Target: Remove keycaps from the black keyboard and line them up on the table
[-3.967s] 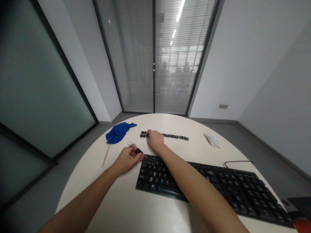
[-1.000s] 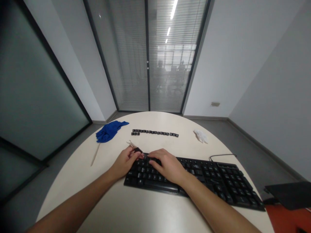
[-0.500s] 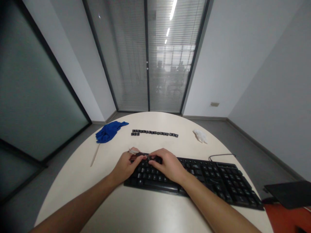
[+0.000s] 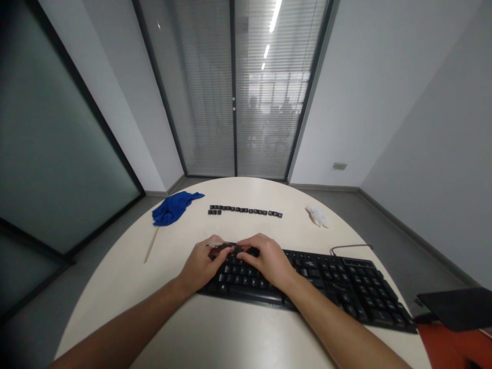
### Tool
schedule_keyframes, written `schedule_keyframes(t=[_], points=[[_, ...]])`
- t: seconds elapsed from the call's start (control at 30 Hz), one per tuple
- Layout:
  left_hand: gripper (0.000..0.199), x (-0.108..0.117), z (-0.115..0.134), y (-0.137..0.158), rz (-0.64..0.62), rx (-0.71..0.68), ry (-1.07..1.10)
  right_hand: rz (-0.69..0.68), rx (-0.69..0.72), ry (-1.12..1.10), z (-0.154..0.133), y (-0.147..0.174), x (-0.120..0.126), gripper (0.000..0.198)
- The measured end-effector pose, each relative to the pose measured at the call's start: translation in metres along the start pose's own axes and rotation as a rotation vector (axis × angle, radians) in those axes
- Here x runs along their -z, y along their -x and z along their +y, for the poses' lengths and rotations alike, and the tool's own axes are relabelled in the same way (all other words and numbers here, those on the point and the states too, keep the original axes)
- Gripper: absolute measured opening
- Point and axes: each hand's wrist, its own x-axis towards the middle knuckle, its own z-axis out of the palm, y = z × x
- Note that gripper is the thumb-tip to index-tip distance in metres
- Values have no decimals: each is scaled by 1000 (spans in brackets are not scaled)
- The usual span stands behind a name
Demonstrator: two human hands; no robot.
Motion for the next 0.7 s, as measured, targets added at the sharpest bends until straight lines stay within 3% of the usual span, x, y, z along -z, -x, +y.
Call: schedule_keyframes(t=[0.2, 0.33, 0.43, 0.6, 0.7], points=[[15, -6, -7, -5, 94, 270, 337, -8, 109, 77, -3, 2, 1, 22], [17, 1, -13, -6, 129, 324, 389, -28, 148, 108, -5, 2, 1, 18], [16, 10, -17, -4, 85, 267, 282, -38, 116, 102, -4, 2, 0, 18], [14, 25, -19, 1, -52, -7, -96, -28, 16, 98, -3, -2, 0, 20], [13, 30, -18, 1, -93, -77, -177, -12, -48, 66, -1, -7, 4, 21]])
